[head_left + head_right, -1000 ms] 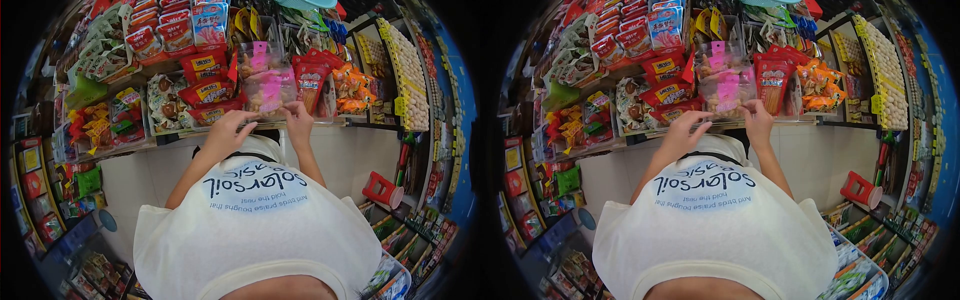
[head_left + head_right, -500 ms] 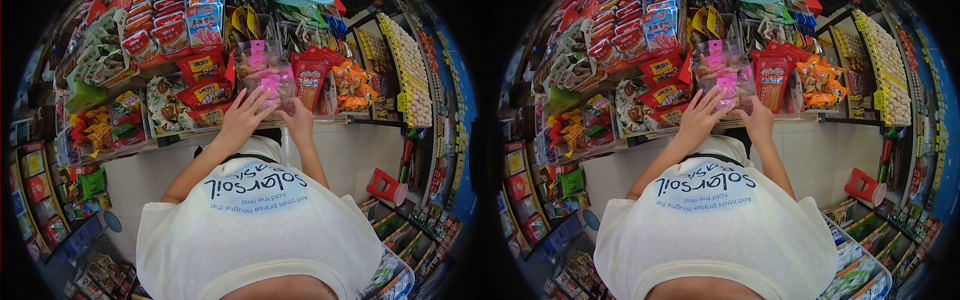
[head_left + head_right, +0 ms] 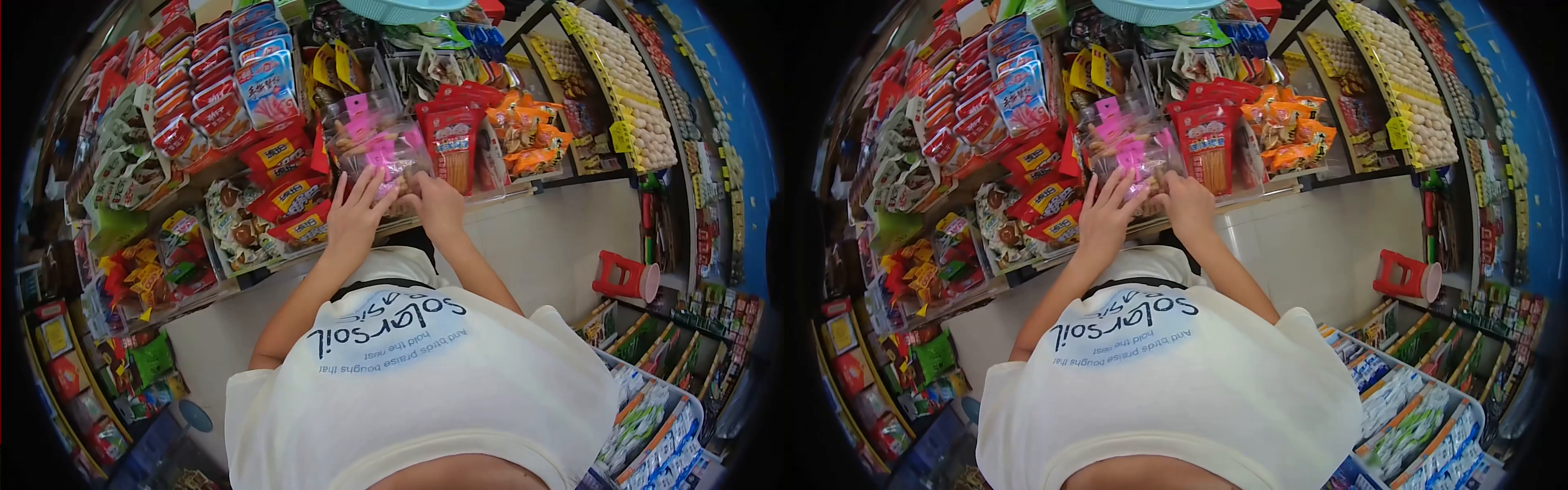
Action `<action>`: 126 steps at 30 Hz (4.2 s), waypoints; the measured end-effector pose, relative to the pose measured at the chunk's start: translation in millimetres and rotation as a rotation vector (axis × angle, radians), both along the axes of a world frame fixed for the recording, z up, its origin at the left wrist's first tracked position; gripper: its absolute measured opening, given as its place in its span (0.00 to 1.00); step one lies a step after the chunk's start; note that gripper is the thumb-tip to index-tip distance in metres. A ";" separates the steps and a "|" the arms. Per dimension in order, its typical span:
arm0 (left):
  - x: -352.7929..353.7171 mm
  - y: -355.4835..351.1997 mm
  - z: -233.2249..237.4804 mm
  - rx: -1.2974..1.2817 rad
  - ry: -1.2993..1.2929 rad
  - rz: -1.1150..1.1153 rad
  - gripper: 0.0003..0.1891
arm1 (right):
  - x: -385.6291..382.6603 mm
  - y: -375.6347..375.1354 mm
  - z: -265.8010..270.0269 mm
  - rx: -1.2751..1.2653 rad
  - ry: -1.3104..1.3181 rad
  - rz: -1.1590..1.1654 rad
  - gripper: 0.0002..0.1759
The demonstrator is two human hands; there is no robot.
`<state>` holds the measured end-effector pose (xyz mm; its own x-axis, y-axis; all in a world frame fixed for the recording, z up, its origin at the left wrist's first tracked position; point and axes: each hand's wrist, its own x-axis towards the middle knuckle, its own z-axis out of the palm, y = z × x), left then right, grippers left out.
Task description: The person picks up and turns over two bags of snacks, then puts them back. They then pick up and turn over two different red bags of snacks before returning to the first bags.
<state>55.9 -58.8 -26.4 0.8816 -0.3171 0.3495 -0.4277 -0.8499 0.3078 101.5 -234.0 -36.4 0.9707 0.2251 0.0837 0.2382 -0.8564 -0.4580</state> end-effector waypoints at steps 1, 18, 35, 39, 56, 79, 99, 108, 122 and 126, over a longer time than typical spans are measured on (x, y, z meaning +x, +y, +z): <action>0.5 -2.6 -0.7 0.028 -0.015 0.018 0.23 | 1.7 -0.8 -0.4 -0.001 0.002 0.008 0.17; -14.4 -5.7 -5.5 0.035 0.014 -0.019 0.23 | -20.0 -3.0 12.5 -0.020 0.021 -0.015 0.25; 2.8 0.8 -7.4 0.058 -0.032 0.118 0.25 | -14.2 22.0 11.8 -0.085 -0.199 0.096 0.44; 5.7 -1.3 -5.8 0.095 -0.029 0.110 0.24 | -15.1 24.0 10.5 -0.086 -0.211 0.091 0.40; 5.3 -6.3 -11.7 0.244 -0.076 0.114 0.21 | -28.6 19.4 6.7 0.052 -0.273 0.098 0.26; 5.3 -7.3 -11.6 0.172 -0.075 0.102 0.19 | 80.9 -97.9 -5.4 0.265 0.072 -0.241 0.27; 4.3 -9.3 -7.5 0.221 -0.061 0.108 0.20 | 56.9 -77.1 -27.5 -0.415 0.014 -0.469 0.09; 3.2 -12.2 -13.6 0.245 -0.058 0.142 0.20 | 41.7 -69.6 -20.4 -0.480 -0.007 -0.440 0.09; -2.6 -13.6 -13.7 0.256 -0.093 0.155 0.22 | 40.5 -59.1 -33.0 -0.191 0.081 -0.391 0.16; -4.9 -12.6 -8.4 0.166 -0.060 0.165 0.25 | 39.5 -56.8 -30.0 -0.194 0.084 -0.397 0.16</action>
<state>51.0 -71.4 -34.8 0.9053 -0.2284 0.3582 -0.2926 -0.9465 0.1360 141.1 -290.8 -66.4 0.9867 -0.1625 -0.0060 -0.1575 -0.9459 -0.2837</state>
